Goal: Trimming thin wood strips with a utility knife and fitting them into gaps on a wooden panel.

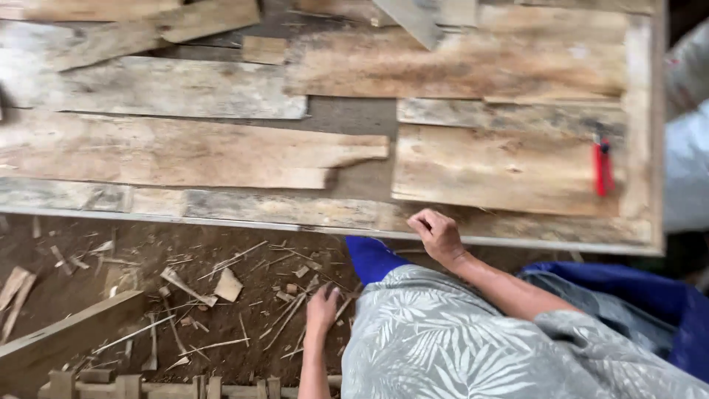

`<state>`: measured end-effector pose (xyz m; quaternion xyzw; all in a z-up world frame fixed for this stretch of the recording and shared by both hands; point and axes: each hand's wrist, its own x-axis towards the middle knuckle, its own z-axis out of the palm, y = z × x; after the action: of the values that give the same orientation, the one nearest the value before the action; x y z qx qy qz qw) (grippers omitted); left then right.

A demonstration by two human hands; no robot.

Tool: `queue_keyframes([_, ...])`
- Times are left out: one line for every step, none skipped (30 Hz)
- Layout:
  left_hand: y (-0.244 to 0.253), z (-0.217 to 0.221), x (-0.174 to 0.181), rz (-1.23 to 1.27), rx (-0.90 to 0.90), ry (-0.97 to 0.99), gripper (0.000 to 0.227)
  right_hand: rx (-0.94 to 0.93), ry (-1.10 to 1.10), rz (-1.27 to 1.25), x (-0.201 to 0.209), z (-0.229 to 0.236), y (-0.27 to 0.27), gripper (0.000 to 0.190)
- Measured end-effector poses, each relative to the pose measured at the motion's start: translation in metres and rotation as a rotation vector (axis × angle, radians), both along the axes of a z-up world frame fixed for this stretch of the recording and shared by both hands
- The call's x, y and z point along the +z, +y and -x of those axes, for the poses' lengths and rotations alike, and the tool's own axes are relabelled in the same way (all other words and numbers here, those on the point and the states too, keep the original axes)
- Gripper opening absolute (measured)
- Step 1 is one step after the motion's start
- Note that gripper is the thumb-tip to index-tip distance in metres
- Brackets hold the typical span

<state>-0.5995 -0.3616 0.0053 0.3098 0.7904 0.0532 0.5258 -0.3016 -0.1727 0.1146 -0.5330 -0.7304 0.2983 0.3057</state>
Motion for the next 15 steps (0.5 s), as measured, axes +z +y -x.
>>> queue_keyframes([0.004,0.012,-0.013,-0.052,-0.001,-0.012,0.059,-0.006,0.022,0.017,0.0,0.016,0.004,0.013])
queue_keyframes([0.004,0.026,-0.024,-0.097,-0.006,-0.021,0.058,-0.014,0.045,0.042,0.0,0.033,0.003,0.014])
queue_keyframes([-0.003,0.037,-0.036,-0.094,0.013,-0.006,0.058,0.005,0.058,0.046,0.0,0.053,0.005,0.014])
queue_keyframes([-0.004,0.053,-0.049,-0.107,0.06,-0.002,0.056,0.03,0.04,0.059,-0.002,0.078,0.014,0.019])
queue_keyframes([-0.004,0.071,-0.061,-0.12,0.107,0.002,0.054,0.056,0.021,0.072,-0.003,0.104,0.024,0.024])
queue_keyframes([-0.014,0.082,-0.067,-0.123,0.146,0.032,0.054,0.097,0.048,0.07,-0.007,0.13,0.036,0.024])
queue_keyframes([-0.023,0.094,-0.074,-0.095,0.261,0.055,0.049,0.164,0.072,0.065,-0.011,0.157,0.048,0.019])
queue_keyframes([-0.034,0.103,-0.081,-0.06,0.35,0.06,0.045,0.202,0.081,0.066,-0.012,0.178,0.053,0.016])
queue_keyframes([-0.044,0.125,-0.09,-0.057,0.363,0.073,0.045,0.216,0.092,0.07,-0.011,0.217,0.068,0.016])
queue_keyframes([-0.059,0.136,-0.098,-0.014,0.481,0.06,0.048,0.245,0.133,0.013,-0.01,0.247,0.078,0.011])
queue_keyframes([-0.075,0.149,-0.106,0.028,0.6,0.049,0.051,0.273,0.174,-0.045,-0.009,0.278,0.087,0.008])
queue_keyframes([-0.088,0.163,-0.111,0.035,0.618,0.043,0.051,0.291,0.167,-0.037,-0.01,0.305,0.092,0.008])
queue_keyframes([-0.102,0.177,-0.116,0.235,0.612,0.033,0.06,0.302,0.153,-0.038,-0.011,0.332,0.094,0.009])
queue_keyframes([-0.104,0.194,-0.128,0.418,0.591,0.021,0.074,0.303,0.139,-0.056,-0.013,0.358,0.104,0.011])
queue_keyframes([-0.094,0.205,-0.137,0.408,0.596,0.009,0.074,0.311,0.131,-0.066,-0.015,0.374,0.108,0.011])
